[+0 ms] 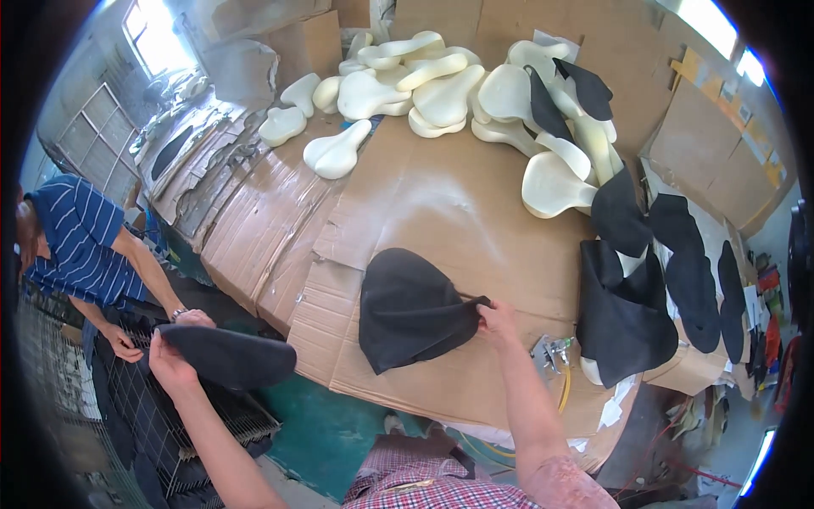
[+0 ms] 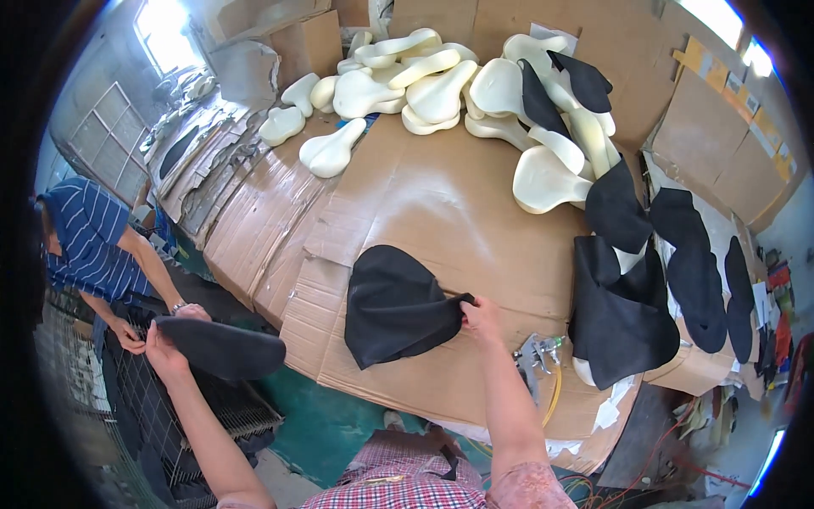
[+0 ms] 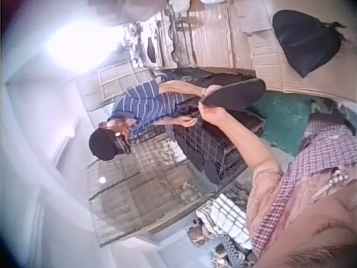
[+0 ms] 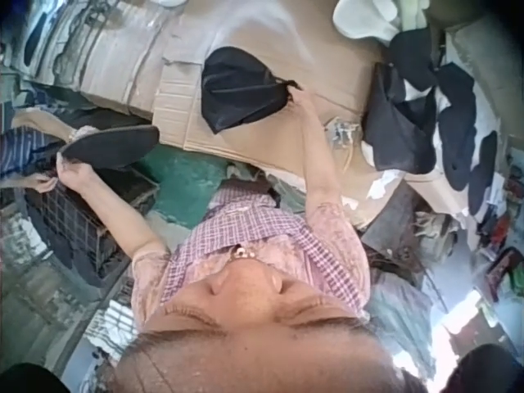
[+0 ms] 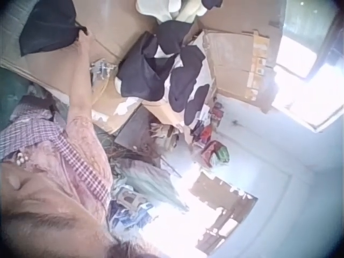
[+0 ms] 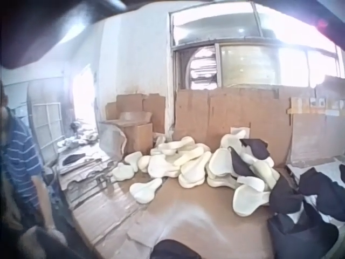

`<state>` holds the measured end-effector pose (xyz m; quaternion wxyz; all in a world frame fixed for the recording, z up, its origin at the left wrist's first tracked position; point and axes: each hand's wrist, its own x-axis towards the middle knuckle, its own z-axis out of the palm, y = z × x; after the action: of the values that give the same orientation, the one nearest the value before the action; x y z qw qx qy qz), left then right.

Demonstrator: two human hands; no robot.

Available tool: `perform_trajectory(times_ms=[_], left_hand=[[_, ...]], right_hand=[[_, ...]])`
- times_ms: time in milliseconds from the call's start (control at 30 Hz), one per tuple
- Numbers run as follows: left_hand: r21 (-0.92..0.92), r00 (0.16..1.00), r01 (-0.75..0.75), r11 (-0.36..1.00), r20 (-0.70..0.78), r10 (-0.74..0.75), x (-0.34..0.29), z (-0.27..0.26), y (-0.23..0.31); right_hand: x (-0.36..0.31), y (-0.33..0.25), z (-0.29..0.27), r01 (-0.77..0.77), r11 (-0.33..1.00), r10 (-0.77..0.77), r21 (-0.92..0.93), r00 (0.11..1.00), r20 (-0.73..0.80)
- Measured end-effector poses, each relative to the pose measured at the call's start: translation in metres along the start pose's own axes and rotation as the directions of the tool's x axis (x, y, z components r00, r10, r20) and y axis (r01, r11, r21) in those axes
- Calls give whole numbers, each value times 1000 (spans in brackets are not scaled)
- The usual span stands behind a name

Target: Apply adhesive to bicycle seat covers using a spray gun and place them on a workspace.

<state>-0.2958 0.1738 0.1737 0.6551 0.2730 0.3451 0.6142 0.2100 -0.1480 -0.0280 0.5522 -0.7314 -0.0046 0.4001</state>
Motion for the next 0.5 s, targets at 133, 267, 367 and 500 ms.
perform_trajectory(times_ms=[133, 267, 367, 500], left_hand=[[-93, 992, -108, 990, -81, 101, -26, -8, -10], [218, 978, -114, 969, -148, 148, -78, 16, -69], [402, 901, 389, 829, 21, -433, -120, 48, -127], [435, 254, 770, 466, 462, -850, -179, 67, -225]], right_hand=[[-85, -72, 37, 241, 787, -349, 568, 933, 88], [-171, -156, 41, 338, 637, -558, 693, 822, 112], [-214, -190, 52, 410, 557, -635, 723, 770, 52], [-245, -206, 76, 367, 517, -566, 774, 825, -13]])
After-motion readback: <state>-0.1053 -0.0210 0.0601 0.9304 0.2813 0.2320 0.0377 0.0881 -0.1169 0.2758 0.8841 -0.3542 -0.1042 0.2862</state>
